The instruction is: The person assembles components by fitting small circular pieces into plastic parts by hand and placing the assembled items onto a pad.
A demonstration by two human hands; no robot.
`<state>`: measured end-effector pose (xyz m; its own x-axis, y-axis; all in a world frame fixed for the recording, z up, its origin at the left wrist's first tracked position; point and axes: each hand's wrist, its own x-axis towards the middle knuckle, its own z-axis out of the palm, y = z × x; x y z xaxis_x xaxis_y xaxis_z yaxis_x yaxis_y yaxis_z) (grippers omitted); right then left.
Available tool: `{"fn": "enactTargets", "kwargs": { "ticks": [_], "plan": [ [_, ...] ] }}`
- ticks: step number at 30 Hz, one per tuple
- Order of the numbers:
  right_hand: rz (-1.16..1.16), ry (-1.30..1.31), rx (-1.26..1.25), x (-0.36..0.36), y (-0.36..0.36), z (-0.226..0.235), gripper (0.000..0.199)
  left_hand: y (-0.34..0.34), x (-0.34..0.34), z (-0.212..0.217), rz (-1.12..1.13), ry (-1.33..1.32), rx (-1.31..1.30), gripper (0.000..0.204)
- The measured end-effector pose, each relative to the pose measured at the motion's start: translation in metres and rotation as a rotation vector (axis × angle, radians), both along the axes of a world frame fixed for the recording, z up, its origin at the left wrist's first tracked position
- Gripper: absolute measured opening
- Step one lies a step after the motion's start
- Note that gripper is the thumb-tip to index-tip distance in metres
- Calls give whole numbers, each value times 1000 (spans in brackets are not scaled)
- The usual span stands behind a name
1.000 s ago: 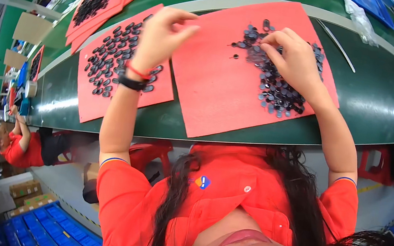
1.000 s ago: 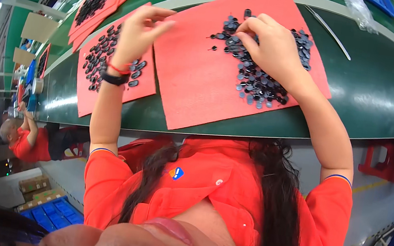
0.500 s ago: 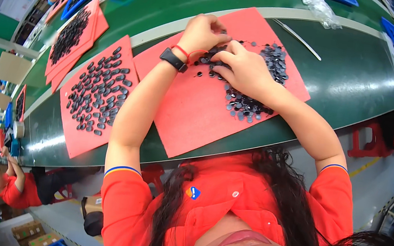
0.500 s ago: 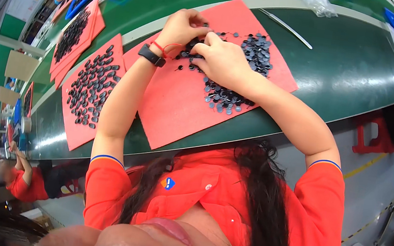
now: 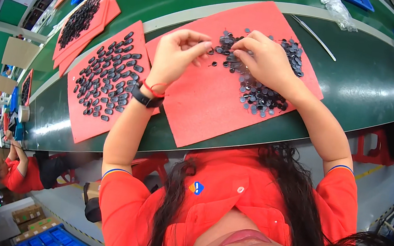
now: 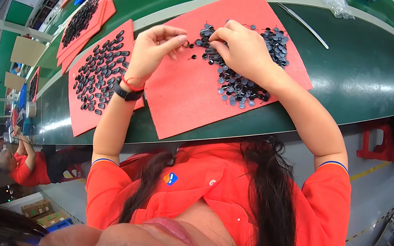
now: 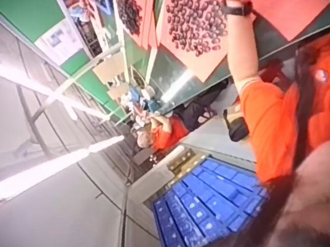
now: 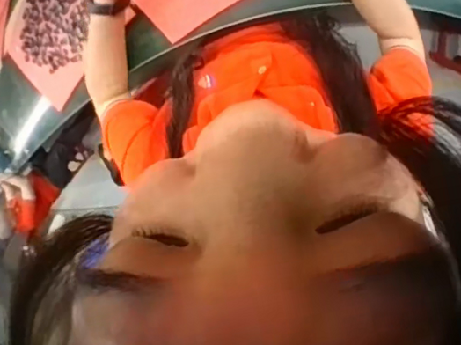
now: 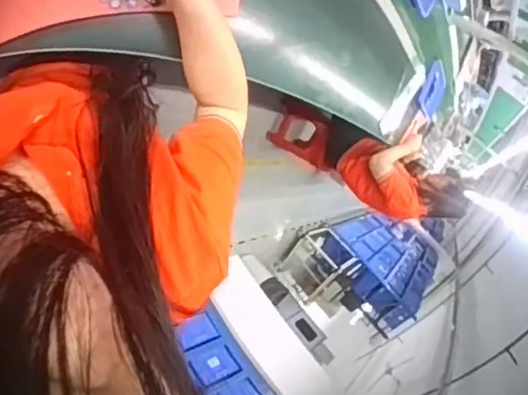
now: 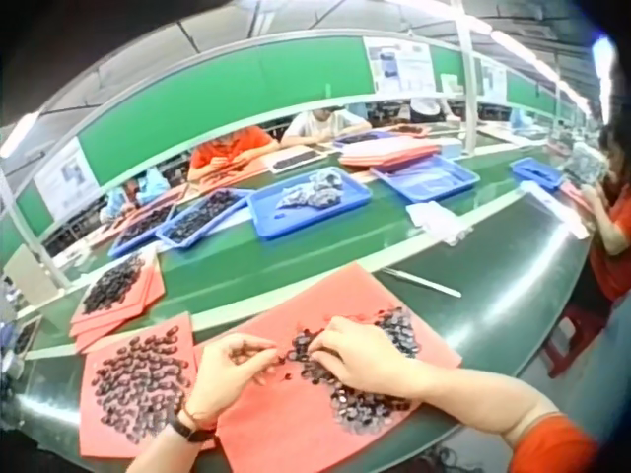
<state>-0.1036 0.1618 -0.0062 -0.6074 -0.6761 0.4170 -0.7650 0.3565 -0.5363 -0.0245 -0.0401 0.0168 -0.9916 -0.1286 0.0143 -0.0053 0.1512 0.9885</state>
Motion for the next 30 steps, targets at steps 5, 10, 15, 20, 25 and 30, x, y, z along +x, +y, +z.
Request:
{"fn": "enactTargets", "kwargs": {
  "ticks": [5,10,15,20,25,30],
  "plan": [
    [70,-31,51,11,-8,4,14,-3,18,-13,51,-65,231,20],
    [56,94,143,17,-13,0,14,0,23,-17,77,-109,327,19],
    [110,-63,77,14,-9,4,13,1,26,-18,24,-108,298,19],
    [165,-169,-11,8,-4,8,11,4,28,-14,1,-156,340,22],
    [162,-106,3,8,-3,5,10,4,28,-15,21,-153,319,21],
    [148,-2,7,10,-4,5,10,4,27,-20,67,-107,351,20]
  ]
}}
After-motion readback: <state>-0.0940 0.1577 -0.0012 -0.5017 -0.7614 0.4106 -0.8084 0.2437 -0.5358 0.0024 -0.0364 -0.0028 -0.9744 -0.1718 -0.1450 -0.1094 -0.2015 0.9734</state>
